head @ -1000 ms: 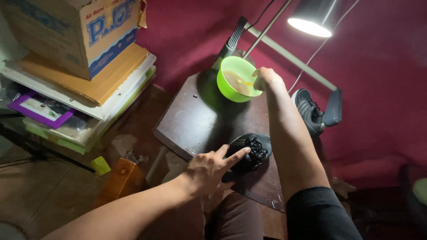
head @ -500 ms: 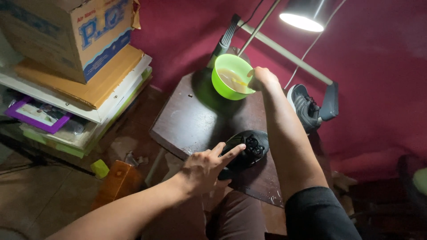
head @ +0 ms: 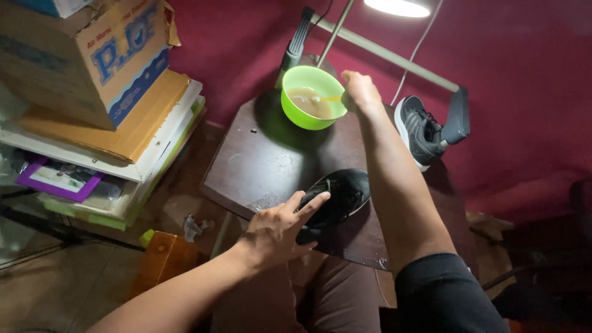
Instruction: Cleaning a sneaker with a toothbrush and soapy water, then unlacing it on a workbench.
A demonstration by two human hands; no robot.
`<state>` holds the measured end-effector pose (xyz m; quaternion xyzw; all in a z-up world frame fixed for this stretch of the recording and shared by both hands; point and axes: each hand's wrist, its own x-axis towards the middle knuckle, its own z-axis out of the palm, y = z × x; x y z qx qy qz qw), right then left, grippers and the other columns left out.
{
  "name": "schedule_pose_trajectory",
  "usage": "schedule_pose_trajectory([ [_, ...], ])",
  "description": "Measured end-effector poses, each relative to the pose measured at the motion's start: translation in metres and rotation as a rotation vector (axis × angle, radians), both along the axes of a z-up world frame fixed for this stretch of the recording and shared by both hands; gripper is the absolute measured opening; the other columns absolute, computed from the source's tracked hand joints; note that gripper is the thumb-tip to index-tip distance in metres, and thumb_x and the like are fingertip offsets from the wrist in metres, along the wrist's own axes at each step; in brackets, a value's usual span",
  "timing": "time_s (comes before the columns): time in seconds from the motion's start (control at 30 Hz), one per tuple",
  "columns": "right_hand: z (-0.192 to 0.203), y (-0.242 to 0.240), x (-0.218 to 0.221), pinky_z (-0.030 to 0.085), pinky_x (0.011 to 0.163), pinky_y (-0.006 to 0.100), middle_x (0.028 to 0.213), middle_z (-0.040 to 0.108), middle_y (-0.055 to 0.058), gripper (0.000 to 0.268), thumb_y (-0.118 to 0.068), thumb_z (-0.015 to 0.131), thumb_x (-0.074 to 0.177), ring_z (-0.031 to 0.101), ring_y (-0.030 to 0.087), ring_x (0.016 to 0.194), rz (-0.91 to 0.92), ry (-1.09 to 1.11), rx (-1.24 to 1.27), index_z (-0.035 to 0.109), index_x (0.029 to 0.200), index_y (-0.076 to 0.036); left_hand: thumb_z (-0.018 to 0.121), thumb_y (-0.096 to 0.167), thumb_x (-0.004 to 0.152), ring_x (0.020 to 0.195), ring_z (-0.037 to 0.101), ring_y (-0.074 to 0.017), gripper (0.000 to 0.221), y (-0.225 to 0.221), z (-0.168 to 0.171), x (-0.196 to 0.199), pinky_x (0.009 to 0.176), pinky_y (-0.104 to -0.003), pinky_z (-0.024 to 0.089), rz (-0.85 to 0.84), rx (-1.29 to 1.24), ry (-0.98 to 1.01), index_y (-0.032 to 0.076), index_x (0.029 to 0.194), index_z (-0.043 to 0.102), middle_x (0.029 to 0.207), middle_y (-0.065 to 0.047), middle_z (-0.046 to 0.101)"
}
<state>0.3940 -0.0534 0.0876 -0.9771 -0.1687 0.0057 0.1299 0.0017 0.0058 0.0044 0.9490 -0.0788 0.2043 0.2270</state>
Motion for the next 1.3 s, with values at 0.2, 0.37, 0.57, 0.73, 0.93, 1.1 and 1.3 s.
schedule_pose_trajectory([
  [0.2,0.010,-0.040,-0.035,0.048,0.104,0.048,0.135,0.063,0.023,0.063,-0.006,0.063,0.091,0.062,0.043,0.120,0.039,-0.212,0.222,0.049,0.152,-0.018,0.083,0.045,0.078,0.071,0.071,-0.0386,0.096,0.004,0.010,0.000,0.054,-0.059,0.060,-0.057,-0.064,0.134,0.035,0.158,0.030,0.134,-0.005,0.054],
  [0.37,-0.052,-0.077,-0.035,0.057,0.084,0.053,0.090,0.077,0.019,0.072,-0.001,0.069,0.089,0.074,0.039,0.086,0.244,-0.518,0.396,0.043,0.155,-0.013,0.082,0.047,0.074,0.080,0.072,-0.0402,0.097,0.004,0.007,-0.001,0.059,-0.056,0.061,-0.050,-0.060,0.088,0.032,0.157,0.034,0.132,-0.010,0.056],
  [0.57,-0.068,-0.084,-0.072,0.056,0.086,0.056,0.097,0.078,0.018,0.069,-0.006,0.070,0.095,0.074,0.040,0.094,0.276,-0.441,0.434,0.042,0.157,-0.014,0.085,0.047,0.067,0.097,0.074,-0.0410,0.105,0.005,0.006,-0.002,0.071,-0.053,0.063,-0.055,-0.048,0.109,0.032,0.158,0.035,0.136,-0.010,0.055],
  [0.73,-0.064,-0.078,-0.077,0.059,0.087,0.054,0.097,0.077,0.021,0.064,-0.004,0.068,0.098,0.075,0.040,0.093,0.328,-0.486,0.529,0.043,0.156,-0.008,0.085,0.046,0.068,0.096,0.074,-0.0411,0.103,0.006,0.006,-0.001,0.070,-0.055,0.063,-0.046,-0.054,0.116,0.032,0.158,0.036,0.134,-0.010,0.055],
  [0.93,-0.081,-0.079,-0.056,0.060,0.089,0.048,0.096,0.080,0.012,0.070,-0.007,0.077,0.092,0.077,0.033,0.093,0.243,-0.445,0.560,0.048,0.155,-0.016,0.083,0.045,0.070,0.094,0.074,-0.0429,0.102,0.005,0.007,-0.002,0.070,-0.055,0.063,-0.045,-0.059,0.089,0.031,0.159,0.035,0.131,-0.011,0.057],
  [1.1,-0.094,-0.077,-0.045,0.058,0.090,0.051,0.095,0.079,0.010,0.073,-0.008,0.079,0.089,0.075,0.035,0.096,0.231,-0.423,0.554,0.047,0.154,-0.017,0.084,0.044,0.069,0.094,0.074,-0.0429,0.102,0.005,0.011,-0.004,0.070,-0.055,0.062,-0.051,-0.068,0.070,0.031,0.158,0.035,0.131,-0.011,0.056],
  [1.3,-0.117,-0.084,-0.009,0.060,0.087,0.044,0.089,0.079,0.006,0.058,-0.016,0.084,0.085,0.076,0.029,0.092,0.185,-0.392,0.508,0.066,0.139,-0.022,0.085,0.043,0.068,0.090,0.074,-0.0439,0.096,0.005,0.008,-0.003,0.070,-0.054,0.062,-0.046,-0.069,0.043,0.031,0.153,0.042,0.130,-0.013,0.056],
])
